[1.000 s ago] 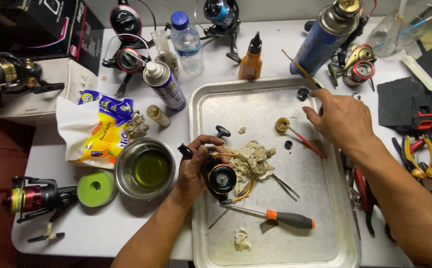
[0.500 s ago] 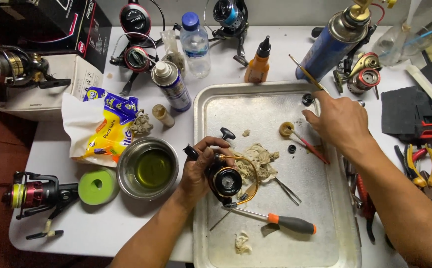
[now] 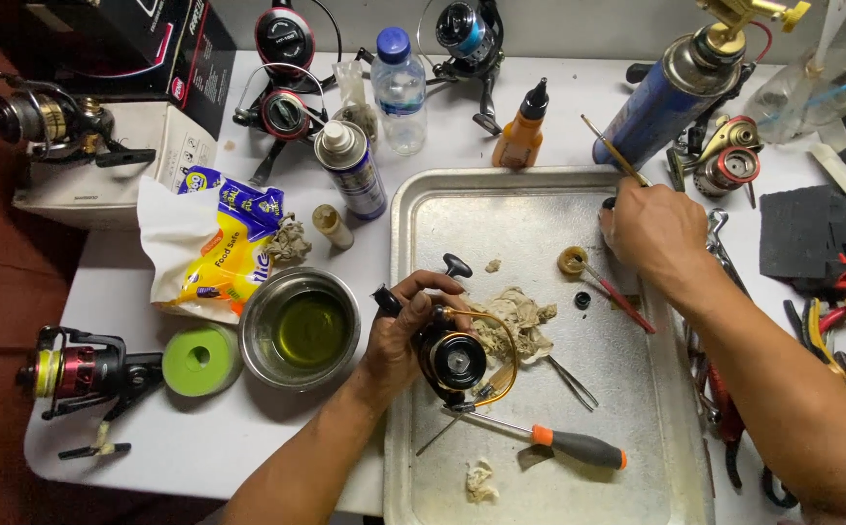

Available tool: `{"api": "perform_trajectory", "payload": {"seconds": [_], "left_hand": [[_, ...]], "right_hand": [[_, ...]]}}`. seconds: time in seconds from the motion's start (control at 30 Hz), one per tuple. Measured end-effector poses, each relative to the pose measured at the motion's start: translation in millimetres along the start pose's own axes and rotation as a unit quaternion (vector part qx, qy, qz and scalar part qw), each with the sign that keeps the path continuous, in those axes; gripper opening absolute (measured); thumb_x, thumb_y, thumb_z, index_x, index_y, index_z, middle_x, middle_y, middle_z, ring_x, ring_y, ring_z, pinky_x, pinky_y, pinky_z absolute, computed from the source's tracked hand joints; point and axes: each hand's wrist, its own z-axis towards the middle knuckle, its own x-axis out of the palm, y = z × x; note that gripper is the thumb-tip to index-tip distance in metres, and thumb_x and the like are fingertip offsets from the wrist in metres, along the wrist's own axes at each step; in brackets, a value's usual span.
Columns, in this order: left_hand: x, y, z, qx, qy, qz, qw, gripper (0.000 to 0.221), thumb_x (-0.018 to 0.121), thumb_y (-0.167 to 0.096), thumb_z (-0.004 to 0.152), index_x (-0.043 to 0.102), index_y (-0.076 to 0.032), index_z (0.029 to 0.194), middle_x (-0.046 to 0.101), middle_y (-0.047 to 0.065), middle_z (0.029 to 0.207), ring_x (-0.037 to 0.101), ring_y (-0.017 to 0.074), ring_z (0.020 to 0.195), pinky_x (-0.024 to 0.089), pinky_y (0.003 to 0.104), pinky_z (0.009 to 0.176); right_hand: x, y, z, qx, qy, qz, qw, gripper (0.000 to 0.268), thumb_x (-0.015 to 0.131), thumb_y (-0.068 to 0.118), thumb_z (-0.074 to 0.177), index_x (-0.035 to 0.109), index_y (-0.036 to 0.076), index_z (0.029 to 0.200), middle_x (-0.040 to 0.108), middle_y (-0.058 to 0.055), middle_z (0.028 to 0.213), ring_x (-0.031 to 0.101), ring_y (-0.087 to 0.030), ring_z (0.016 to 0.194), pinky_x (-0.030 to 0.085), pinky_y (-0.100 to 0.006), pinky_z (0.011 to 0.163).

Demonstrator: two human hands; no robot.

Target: Disassembling, cleaning, and lubricating a fishing reel using specialized tools and oil on a workbench.

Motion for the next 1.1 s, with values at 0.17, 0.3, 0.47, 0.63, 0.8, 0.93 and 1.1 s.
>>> {"api": "perform_trajectory", "payload": {"seconds": [0.17,0.3,0.47,0.63,0.8,0.93,1.1], "left_hand": [[7.7,-8.9,-0.7,0.001,-0.008,-0.005,1.0,0.043,0.055,-0.031,0.086,0.05,0.008,0.103,0.062,0.025,0.07,0.066,0.0252,0.065,0.055,0.03,0.062],[16.9,-21.3,-3.1,-0.053,-0.001,0.004,0.999,0.039,0.062,-0.03,0.087,0.054,0.003,0.106,0.065,0.015,0.081,0.065,0.0215,0.076,0.055,0.033,0.071],[21.2,-22.7,-5.1,-0.06,-0.004,0.051,0.997,0.032,0.058,-0.023,0.087,0.055,0.002,0.106,0.065,0.016,0.085,0.064,0.0223,0.08,0.054,0.033,0.076],[30.0,-29.0,-6.3,-0.067,-0.001,0.098,0.993,0.032,0.062,-0.022,0.083,0.056,-0.002,0.108,0.064,0.015,0.094,0.062,0.0228,0.092,0.051,0.034,0.084],[32.2,-29.1,-5.9,-0.059,0.0,0.119,0.991,0.03,0.06,-0.02,0.084,0.055,-0.005,0.108,0.065,0.015,0.095,0.063,0.0238,0.092,0.053,0.035,0.081],[34.1,-30.7,-5.9,-0.051,0.006,0.164,0.985,0.03,0.059,-0.022,0.084,0.055,-0.006,0.11,0.065,0.014,0.096,0.063,0.023,0.094,0.053,0.035,0.081],[32.8,-31.1,-6.4,-0.052,-0.003,0.168,0.984,0.029,0.06,-0.021,0.084,0.055,-0.006,0.108,0.065,0.013,0.094,0.063,0.0223,0.089,0.055,0.036,0.077]], "right_hand": [[-63.1,30.4,-33.5,-0.014,0.007,0.048,0.999,0.041,0.059,0.035,0.08,0.054,0.002,0.103,0.064,-0.025,0.075,0.066,-0.046,0.07,0.051,-0.053,0.063],[-96.4,48.0,-74.7,-0.098,0.115,0.171,0.974,0.036,0.061,0.032,0.081,0.053,0.018,0.113,0.065,-0.005,0.086,0.064,-0.018,0.069,0.056,-0.033,0.064],[-98.7,52.9,-113.4,-0.339,0.038,0.288,0.895,0.045,0.067,0.015,0.074,0.053,0.014,0.116,0.066,-0.003,0.097,0.067,-0.014,0.073,0.06,-0.026,0.068],[-115.9,67.5,-125.0,-0.426,-0.06,0.247,0.868,0.036,0.058,0.003,0.079,0.055,0.007,0.114,0.061,-0.009,0.093,0.059,-0.026,0.073,0.05,-0.037,0.059],[-125.1,71.8,-126.2,-0.425,-0.024,0.213,0.88,0.038,0.054,0.003,0.081,0.051,0.008,0.119,0.056,-0.009,0.084,0.054,-0.026,0.067,0.046,-0.037,0.054],[-122.3,72.0,-119.6,-0.433,0.013,0.219,0.874,0.034,0.064,0.011,0.08,0.051,0.007,0.111,0.059,-0.008,0.08,0.057,-0.027,0.064,0.046,-0.039,0.053],[-122.6,71.5,-114.3,-0.379,0.059,0.184,0.905,0.029,0.066,0.026,0.08,0.055,0.013,0.104,0.062,-0.004,0.084,0.059,-0.024,0.069,0.05,-0.039,0.053]]}}
